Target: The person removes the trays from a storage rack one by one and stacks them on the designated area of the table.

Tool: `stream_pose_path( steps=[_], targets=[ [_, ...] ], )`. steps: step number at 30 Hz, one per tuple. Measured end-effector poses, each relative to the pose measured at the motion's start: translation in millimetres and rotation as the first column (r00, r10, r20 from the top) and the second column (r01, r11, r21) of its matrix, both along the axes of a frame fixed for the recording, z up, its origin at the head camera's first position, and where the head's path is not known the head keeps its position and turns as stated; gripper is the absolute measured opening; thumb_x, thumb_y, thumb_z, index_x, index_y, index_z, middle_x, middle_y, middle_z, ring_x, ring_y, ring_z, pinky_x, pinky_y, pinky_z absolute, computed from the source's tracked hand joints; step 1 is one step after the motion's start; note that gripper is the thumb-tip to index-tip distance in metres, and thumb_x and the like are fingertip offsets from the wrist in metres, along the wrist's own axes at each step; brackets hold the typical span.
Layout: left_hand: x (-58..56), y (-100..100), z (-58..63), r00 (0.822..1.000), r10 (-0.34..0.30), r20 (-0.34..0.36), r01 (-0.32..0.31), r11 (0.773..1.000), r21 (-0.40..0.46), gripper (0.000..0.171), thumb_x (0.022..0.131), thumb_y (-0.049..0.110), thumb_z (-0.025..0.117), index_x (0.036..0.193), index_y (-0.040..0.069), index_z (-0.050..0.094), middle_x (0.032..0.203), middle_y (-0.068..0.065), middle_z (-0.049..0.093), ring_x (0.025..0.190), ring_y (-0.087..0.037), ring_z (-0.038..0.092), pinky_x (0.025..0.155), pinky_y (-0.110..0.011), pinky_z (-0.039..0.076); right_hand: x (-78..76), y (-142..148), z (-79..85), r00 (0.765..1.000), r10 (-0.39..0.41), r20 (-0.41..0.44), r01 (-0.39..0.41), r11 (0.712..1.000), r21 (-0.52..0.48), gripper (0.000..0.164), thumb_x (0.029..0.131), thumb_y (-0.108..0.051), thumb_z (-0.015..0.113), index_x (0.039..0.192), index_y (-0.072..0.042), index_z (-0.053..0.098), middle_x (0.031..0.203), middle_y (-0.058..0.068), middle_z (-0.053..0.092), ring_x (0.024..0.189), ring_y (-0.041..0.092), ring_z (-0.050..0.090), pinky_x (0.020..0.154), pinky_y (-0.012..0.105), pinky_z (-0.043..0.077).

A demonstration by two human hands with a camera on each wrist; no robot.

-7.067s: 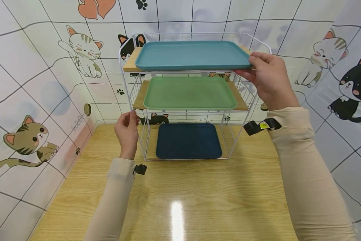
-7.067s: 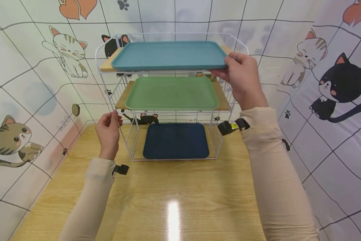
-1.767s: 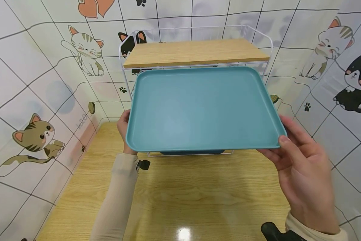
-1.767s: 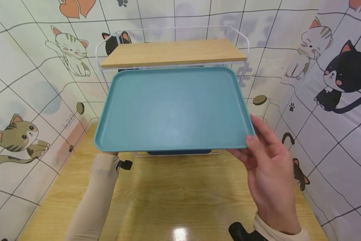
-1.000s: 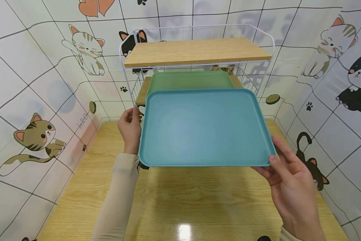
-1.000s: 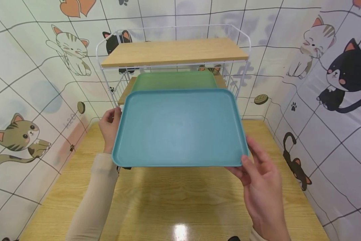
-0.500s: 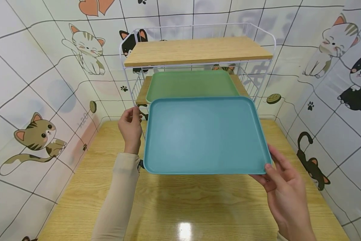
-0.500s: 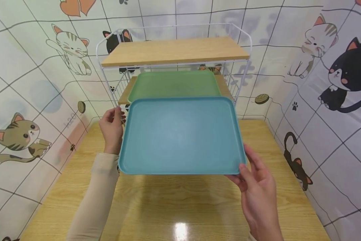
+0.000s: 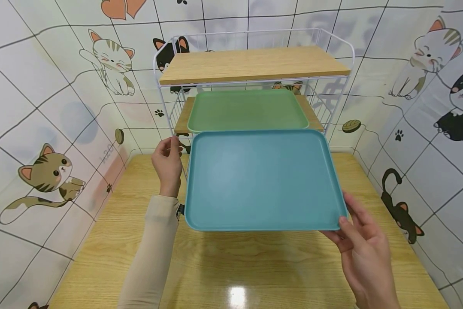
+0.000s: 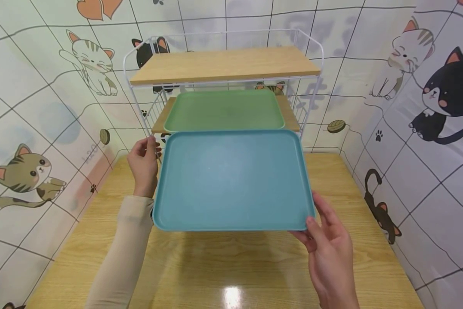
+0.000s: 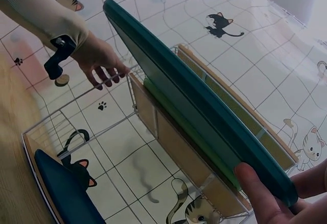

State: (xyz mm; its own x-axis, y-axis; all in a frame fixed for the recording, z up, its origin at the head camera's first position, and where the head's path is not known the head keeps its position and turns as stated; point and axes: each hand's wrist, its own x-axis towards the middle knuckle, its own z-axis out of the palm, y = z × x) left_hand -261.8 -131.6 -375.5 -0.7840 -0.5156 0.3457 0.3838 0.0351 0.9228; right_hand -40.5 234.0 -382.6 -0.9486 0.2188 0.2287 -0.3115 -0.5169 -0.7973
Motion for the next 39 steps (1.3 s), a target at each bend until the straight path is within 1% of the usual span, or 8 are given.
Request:
stream_pose_path(
  steps=[6,10,13,18,21,31,34,39],
  targets=[
    [-0.4,0,-0.1,1.000,0.002,0.000,-0.002,1.000,-0.009,0.026,0.101,0.026,0.067,0.105,0.001,0.074,0.092,-0.020,0.070,0.075,-0.012,0.066,0.074,-0.028,0.056,3.0,1,-8.0,1.000,-0.016,0.021,0.016,1.000,-0.008,0.052,0.102,0.017,0.041,0.153,0.002,0.041,0.156,0.012,0.041,0.119,0.027,0.068,0.083,0.040,0.061],
    [-0.1,-1,0.2,1.000,0.009,0.000,-0.009,1.000,-0.023,0.029,0.102,0.026,0.066,0.108,-0.002,0.074,0.083,-0.004,0.071,0.075,-0.013,0.067,0.073,-0.025,0.055,4.1,1,-12.2,1.000,-0.019,0.024,0.019,1.000,-0.008,0.052,0.103,0.016,0.041,0.153,0.003,0.041,0.155,0.012,0.042,0.119,0.026,0.068,0.083,0.040,0.061],
    [8.4,3,9.8,1.000,0.012,0.010,-0.012,0.999,-0.032,0.030,0.103,0.020,0.064,0.111,-0.008,0.071,0.076,0.012,0.065,0.071,-0.005,0.064,0.073,-0.024,0.055,4.7,0,-16.0,0.999,-0.023,0.040,0.024,1.000,-0.011,0.052,0.103,0.015,0.042,0.153,0.003,0.041,0.154,0.011,0.041,0.118,0.025,0.068,0.083,0.039,0.061],
    [5.7,3,7.7,1.000,0.012,0.020,-0.012,0.999,-0.031,0.029,0.104,0.015,0.062,0.113,-0.010,0.070,0.077,0.012,0.064,0.070,-0.001,0.062,0.075,-0.027,0.055,5.3,2,-25.1,0.998,-0.013,0.063,0.014,1.000,-0.017,0.051,0.103,0.014,0.043,0.152,0.001,0.043,0.155,0.009,0.040,0.118,0.024,0.068,0.083,0.038,0.061],
    [0.1,0,1.3,1.000,0.010,0.013,-0.010,1.000,-0.022,0.029,0.103,0.020,0.064,0.112,-0.007,0.072,0.076,0.010,0.066,0.070,-0.003,0.063,0.073,-0.025,0.054,4.9,1,-30.7,0.998,-0.009,0.068,0.011,1.000,-0.029,0.051,0.103,0.014,0.043,0.153,0.001,0.042,0.154,0.008,0.042,0.116,0.023,0.069,0.082,0.037,0.062],
    [1.1,0,-0.3,1.000,0.000,-0.006,0.000,1.000,-0.015,0.032,0.102,0.028,0.067,0.108,-0.003,0.072,0.083,-0.002,0.069,0.077,-0.017,0.067,0.074,-0.025,0.054,0.4,0,-51.2,0.986,-0.048,0.161,0.049,0.999,-0.004,0.052,0.104,0.009,0.048,0.154,-0.002,0.041,0.153,0.005,0.041,0.116,0.017,0.069,0.082,0.034,0.061],
    [0.7,0,-1.1,1.000,0.002,-0.011,-0.003,1.000,-0.018,0.033,0.102,0.027,0.067,0.108,-0.005,0.072,0.088,-0.014,0.070,0.078,-0.021,0.067,0.074,-0.024,0.054,-0.2,1,-57.0,0.971,-0.056,0.232,0.050,0.998,0.032,0.055,0.105,0.004,0.050,0.157,-0.003,0.035,0.156,0.005,0.036,0.116,0.014,0.068,0.083,0.032,0.061],
    [0.9,1,-0.5,1.000,0.003,-0.010,-0.004,1.000,-0.022,0.034,0.102,0.026,0.066,0.111,-0.006,0.072,0.097,-0.028,0.068,0.074,-0.011,0.065,0.073,-0.023,0.054,-0.4,0,-67.0,0.929,-0.087,0.360,0.051,0.993,0.107,0.059,0.106,-0.003,0.051,0.160,-0.005,0.028,0.163,0.008,0.025,0.115,0.006,0.067,0.083,0.028,0.061]
  ],
)
